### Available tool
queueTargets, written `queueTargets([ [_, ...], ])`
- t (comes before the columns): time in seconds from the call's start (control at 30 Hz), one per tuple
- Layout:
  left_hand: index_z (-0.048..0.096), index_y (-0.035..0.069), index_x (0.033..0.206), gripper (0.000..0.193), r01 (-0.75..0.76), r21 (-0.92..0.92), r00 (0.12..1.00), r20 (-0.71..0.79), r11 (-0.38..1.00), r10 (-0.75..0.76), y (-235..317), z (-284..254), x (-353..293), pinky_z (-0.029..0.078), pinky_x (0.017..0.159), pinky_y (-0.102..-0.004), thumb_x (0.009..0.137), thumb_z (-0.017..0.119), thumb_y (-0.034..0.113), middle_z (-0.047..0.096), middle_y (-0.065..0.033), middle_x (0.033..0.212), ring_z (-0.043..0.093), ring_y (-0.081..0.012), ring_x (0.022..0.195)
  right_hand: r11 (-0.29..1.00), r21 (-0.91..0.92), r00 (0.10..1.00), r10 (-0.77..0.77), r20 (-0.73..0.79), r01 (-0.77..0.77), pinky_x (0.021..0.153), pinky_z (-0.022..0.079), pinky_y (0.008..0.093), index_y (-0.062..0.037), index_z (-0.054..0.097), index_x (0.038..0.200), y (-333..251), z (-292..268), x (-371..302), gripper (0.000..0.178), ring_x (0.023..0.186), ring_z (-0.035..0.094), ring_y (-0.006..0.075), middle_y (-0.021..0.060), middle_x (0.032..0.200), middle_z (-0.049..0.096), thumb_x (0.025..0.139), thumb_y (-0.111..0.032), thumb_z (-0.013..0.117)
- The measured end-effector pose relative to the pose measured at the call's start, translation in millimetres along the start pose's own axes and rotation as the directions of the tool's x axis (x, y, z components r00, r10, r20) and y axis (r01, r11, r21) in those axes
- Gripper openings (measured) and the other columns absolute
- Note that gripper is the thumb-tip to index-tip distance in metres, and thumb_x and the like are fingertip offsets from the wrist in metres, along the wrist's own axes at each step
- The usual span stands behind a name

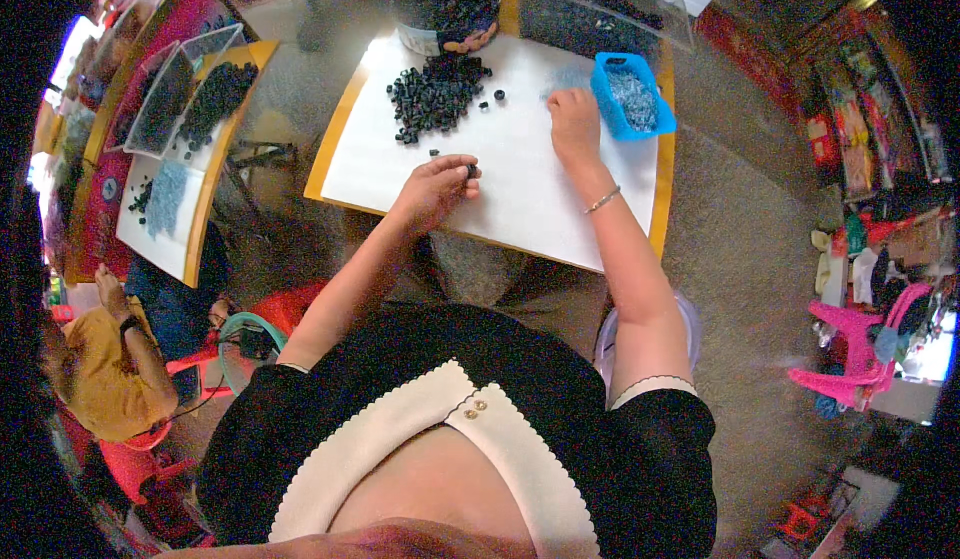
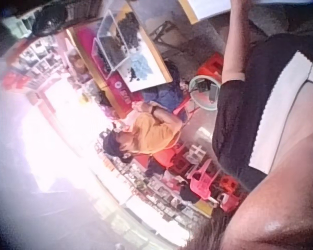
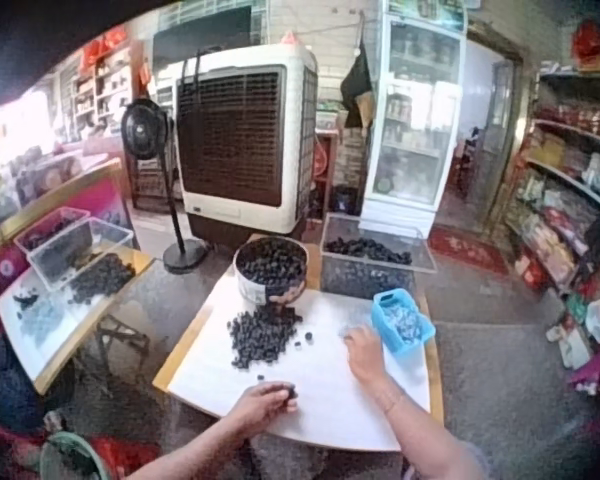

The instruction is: Assembling small plastic or rubber ring-like components at a workbench.

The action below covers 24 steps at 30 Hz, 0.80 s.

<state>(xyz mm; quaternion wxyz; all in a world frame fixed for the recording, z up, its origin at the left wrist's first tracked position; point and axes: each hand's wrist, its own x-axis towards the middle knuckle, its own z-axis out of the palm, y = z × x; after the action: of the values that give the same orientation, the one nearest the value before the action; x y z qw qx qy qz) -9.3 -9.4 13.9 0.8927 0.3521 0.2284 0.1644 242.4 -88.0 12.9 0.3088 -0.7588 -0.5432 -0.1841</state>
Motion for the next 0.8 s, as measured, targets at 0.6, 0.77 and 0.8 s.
queueTargets([
  [0.6,0.052,-0.008,0.113,0.024,0.004,0.031,1.0,-0.021,0.999,-0.003,2,2,-4,0.054,0.075,-0.0283,0.092,0.05,0.003,0.059,-0.0139,0.098,0.06,-0.0161,0.08,0.991,-0.135,0.991,0.026,0.133,-0.007,0.091,0.037,0.0398,-0.0073,0.064,0.107,-41,-69,-91,0.025,0.107,0.047,0.0301,0.0137,0.124,0.051,0.083,-0.012,0.059],
  [0.77,0.052,-0.008,0.113,0.024,-0.005,0.039,1.0,-0.003,0.999,0.005,2,1,-3,0.055,0.075,-0.0283,0.092,0.05,0.003,0.059,-0.0136,0.098,0.06,-0.016,0.08,0.994,-0.039,0.993,0.102,0.064,-0.1,0.084,0.038,0.0389,-0.0064,0.065,0.093,-32,-77,-92,0.014,0.096,0.05,0.0281,0.0104,0.103,0.058,0.081,-0.009,0.06],
  [0.8,0.052,-0.008,0.113,0.024,0.001,0.048,1.0,-0.008,0.999,0.0,3,2,-3,0.055,0.075,-0.0283,0.092,0.05,0.003,0.059,-0.0133,0.098,0.06,-0.0161,0.081,0.994,-0.04,0.992,0.107,0.064,-0.104,0.084,0.038,0.0389,-0.0064,0.065,0.093,-32,-76,-89,0.014,0.096,0.05,0.0281,0.0104,0.103,0.058,0.081,-0.009,0.06],
])
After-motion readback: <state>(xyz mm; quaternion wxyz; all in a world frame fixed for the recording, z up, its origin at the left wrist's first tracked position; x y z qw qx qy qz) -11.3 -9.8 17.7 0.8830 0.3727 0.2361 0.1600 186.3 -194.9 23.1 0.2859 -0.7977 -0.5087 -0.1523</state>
